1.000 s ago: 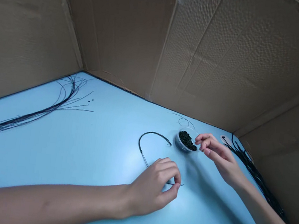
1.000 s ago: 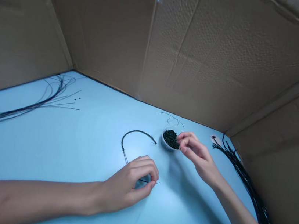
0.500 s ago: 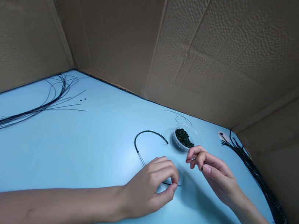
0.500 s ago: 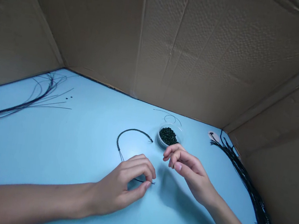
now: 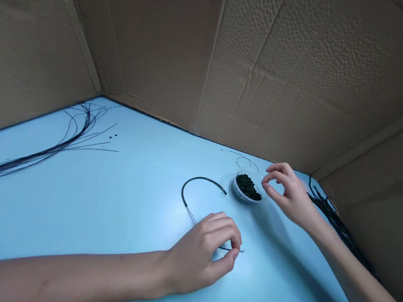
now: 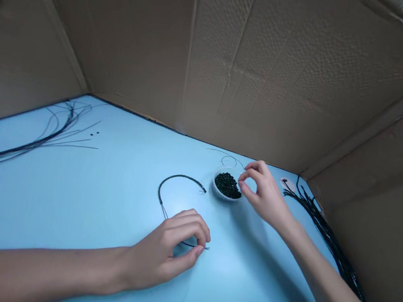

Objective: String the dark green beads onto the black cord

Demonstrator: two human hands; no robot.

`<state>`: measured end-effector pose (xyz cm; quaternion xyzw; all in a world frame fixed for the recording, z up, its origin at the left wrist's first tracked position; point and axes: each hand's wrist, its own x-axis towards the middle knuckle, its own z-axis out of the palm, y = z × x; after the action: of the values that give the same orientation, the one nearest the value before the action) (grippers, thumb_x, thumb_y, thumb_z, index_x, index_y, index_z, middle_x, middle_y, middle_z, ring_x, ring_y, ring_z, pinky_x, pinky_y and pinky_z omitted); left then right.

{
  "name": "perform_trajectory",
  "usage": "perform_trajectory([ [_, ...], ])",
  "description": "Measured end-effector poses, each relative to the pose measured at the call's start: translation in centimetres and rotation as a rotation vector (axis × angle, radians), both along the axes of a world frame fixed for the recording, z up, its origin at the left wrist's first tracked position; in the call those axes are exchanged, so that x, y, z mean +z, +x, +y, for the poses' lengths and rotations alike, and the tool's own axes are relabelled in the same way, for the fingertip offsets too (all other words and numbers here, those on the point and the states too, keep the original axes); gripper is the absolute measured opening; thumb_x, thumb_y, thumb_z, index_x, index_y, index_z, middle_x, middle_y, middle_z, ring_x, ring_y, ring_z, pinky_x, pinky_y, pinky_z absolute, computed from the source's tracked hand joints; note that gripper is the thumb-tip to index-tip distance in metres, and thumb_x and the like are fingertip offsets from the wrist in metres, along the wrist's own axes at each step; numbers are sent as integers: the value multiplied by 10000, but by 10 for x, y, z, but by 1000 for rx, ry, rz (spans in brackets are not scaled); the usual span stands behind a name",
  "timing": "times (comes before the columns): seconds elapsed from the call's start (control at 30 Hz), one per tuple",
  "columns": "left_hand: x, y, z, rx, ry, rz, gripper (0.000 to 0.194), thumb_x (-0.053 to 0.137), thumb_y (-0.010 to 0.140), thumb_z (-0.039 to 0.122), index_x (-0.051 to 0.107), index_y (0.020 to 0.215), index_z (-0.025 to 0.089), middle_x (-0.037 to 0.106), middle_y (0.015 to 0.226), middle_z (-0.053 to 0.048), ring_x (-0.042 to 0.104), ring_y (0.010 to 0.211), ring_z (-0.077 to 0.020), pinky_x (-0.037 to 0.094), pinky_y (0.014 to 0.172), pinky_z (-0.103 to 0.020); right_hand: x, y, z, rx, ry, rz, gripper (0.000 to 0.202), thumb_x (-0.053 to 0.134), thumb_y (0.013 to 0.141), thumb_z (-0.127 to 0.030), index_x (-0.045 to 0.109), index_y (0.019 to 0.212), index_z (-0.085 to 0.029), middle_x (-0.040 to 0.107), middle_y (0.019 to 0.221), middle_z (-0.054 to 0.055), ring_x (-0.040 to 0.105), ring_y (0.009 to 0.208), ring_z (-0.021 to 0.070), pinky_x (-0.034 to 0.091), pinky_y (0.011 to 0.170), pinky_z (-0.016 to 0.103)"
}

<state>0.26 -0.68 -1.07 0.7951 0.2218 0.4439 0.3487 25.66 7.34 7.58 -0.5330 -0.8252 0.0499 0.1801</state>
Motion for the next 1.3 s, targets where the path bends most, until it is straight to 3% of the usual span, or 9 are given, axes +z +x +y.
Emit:
perform_trajectory([
  [0.1,-1,0,0,0,4,-4,116,547,942,91,583,905,194,712,918,-54,609,863,-202,500,832,-356,7,-3,32,-29,-105,-333,227,560,1022,-257,741,1151,-213,535,1444,137,597,1251,292,497,1048,391],
  [0.2,-3,0,0,-5,0,-5,114,555,935,88,577,905,196,710,918,-50,611,867,-203,497,834,-358,12,-9,49,-44,-198,-513,158,673,925,-173,822,968,-197,606,1356,156,589,1257,345,473,1059,409],
  [0.4,-3,0,1,-7,-16,-3,110,567,925,88,586,903,194,710,925,-51,616,876,-202,497,844,-354,4,-26,54,-119,-387,-686,212,718,826,-104,852,940,-222,696,1172,139,723,944,299,510,744,341],
  [0.5,-3,0,1,-7,-16,-1,108,574,917,85,593,904,191,712,932,-49,617,879,-198,497,852,-350,0,-33,55,-140,-420,-741,196,712,846,-86,836,951,-195,701,1193,153,735,885,269,504,705,331],
  [0.63,-3,0,1,-7,-16,8,109,574,919,87,598,902,191,714,933,-48,619,879,-198,495,855,-353,-5,-34,56,-143,-419,-779,95,709,959,-183,766,1026,-146,715,1198,122,707,892,210,558,769,343],
  [0.83,-5,0,1,-10,-14,15,105,577,923,91,599,897,190,715,937,-50,621,875,-203,486,852,-367,-3,-21,53,-86,-305,-665,157,654,929,-104,798,880,-144,689,1132,172,740,900,284,516,750,348],
  [1.0,-6,0,1,-10,-17,10,107,582,915,81,598,900,186,712,936,-44,624,875,-201,484,845,-364,4,1,44,-16,-137,-454,109,662,973,-198,766,956,-172,624,1274,164,684,1101,317,532,937,394],
  [1.2,-4,0,2,-11,-23,11,118,570,918,73,591,900,187,709,939,-47,619,874,-197,487,853,-363,-11,18,33,-15,-27,-212,87,663,988,-240,743,960,-223,553,1383,128,649,1171,297,525,967,421],
  [1.3,-2,1,2,-10,-22,15,121,566,919,70,590,901,187,710,935,-49,622,869,-196,489,851,-362,-20,17,26,9,53,76,79,690,973,-252,745,923,-226,595,1286,116,638,1158,301,512,929,420],
])
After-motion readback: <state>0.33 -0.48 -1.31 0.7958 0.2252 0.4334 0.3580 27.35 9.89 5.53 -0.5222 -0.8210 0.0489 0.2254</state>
